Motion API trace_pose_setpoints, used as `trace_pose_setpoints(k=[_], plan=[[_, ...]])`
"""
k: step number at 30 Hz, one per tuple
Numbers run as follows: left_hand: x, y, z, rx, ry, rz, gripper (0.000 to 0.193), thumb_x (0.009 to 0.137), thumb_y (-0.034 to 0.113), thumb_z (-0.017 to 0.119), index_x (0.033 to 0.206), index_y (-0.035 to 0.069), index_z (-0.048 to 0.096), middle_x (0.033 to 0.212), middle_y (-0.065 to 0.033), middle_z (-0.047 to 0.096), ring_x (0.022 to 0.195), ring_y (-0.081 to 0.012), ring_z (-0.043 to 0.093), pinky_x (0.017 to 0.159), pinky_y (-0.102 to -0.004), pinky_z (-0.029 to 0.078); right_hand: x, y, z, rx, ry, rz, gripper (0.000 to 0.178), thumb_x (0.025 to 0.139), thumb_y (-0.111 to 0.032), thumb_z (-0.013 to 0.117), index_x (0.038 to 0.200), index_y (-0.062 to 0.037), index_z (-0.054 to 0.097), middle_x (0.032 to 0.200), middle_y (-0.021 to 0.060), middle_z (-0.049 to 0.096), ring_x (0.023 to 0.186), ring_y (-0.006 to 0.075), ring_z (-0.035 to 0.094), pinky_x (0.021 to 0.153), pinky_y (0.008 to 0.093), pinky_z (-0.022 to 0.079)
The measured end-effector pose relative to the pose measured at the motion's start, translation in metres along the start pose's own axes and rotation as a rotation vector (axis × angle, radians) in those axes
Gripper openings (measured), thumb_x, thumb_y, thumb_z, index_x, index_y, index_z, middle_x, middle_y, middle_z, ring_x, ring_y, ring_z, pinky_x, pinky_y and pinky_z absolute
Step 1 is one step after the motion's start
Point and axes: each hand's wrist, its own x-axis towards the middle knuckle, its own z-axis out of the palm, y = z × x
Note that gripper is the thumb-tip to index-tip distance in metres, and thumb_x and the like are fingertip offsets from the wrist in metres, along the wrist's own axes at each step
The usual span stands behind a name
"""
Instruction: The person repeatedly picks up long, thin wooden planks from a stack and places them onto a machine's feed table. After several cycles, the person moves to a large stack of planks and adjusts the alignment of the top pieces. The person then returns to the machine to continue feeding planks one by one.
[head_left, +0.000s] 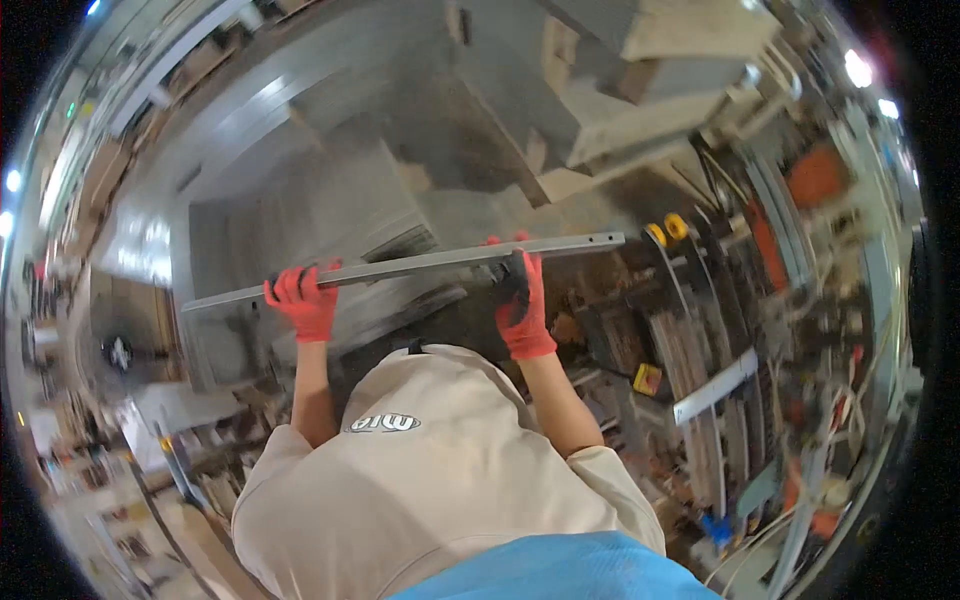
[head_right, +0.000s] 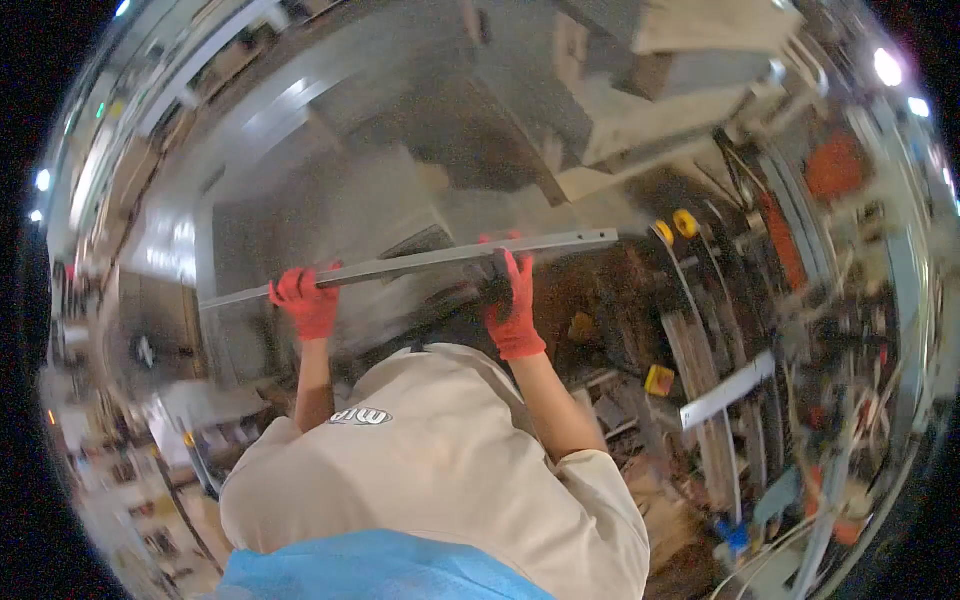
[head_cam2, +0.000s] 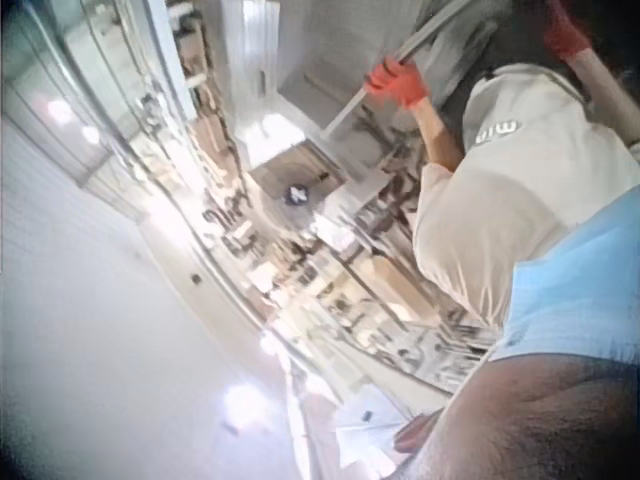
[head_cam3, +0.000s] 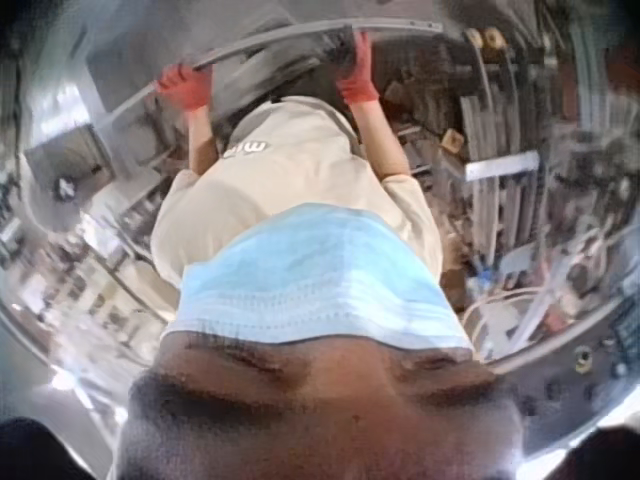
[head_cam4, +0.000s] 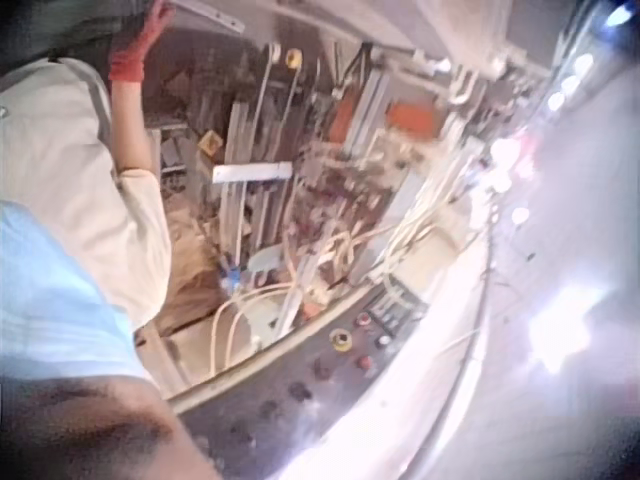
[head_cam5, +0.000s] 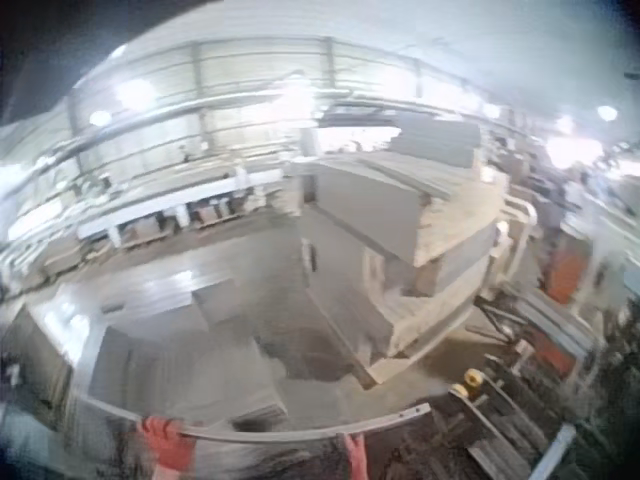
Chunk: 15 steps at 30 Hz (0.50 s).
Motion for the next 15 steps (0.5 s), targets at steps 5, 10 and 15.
trace_pose_setpoints(k=[5, 10, 15], plan=[[-0.095, -0.101, -0.058, -0.108, -0.465, -0.148, 0.062, 0.057, 0.025, 0.089, 0.112, 0.016, 0.063, 0.111, -0.0065, 0.060, 0.104, -0.0295, 0.060, 0.101, -0.0531, 0.043, 0.065, 0.065, 0.066, -0.111, -0.027, 0.362, 0.033, 0.098, -0.048, 0.063, 0.119, -0.0237, 0.069, 0.109, 0.0022, 0.068, 0.095, 0.0223, 0.066, 0.082, 0.0470, 0.056], [-0.251, -0.167, -0.103, -0.109, -0.805, -0.752, 0.066, 0.058, 0.036, 0.088, 0.116, 0.014, 0.064, 0.113, -0.0115, 0.066, 0.106, -0.0339, 0.063, 0.090, -0.0479, 0.047, 0.116, 0.167, 0.142, -0.567, -0.217, 0.363, 0.042, 0.098, -0.024, 0.071, 0.136, -0.0148, 0.055, 0.116, 0.0043, 0.066, 0.099, 0.0219, 0.067, 0.074, 0.0363, 0.057], [-0.331, -0.193, -0.108, -0.092, -1.000, -1.296, 0.070, 0.065, 0.041, 0.087, 0.124, 0.012, 0.062, 0.115, -0.0127, 0.068, 0.108, -0.0357, 0.065, 0.091, -0.0498, 0.050, 0.078, 0.315, 0.144, -0.894, -0.525, 0.373, 0.033, 0.097, -0.024, 0.071, 0.127, -0.0137, 0.061, 0.108, -0.0012, 0.063, 0.092, 0.0164, 0.064, 0.080, 0.0335, 0.054]])
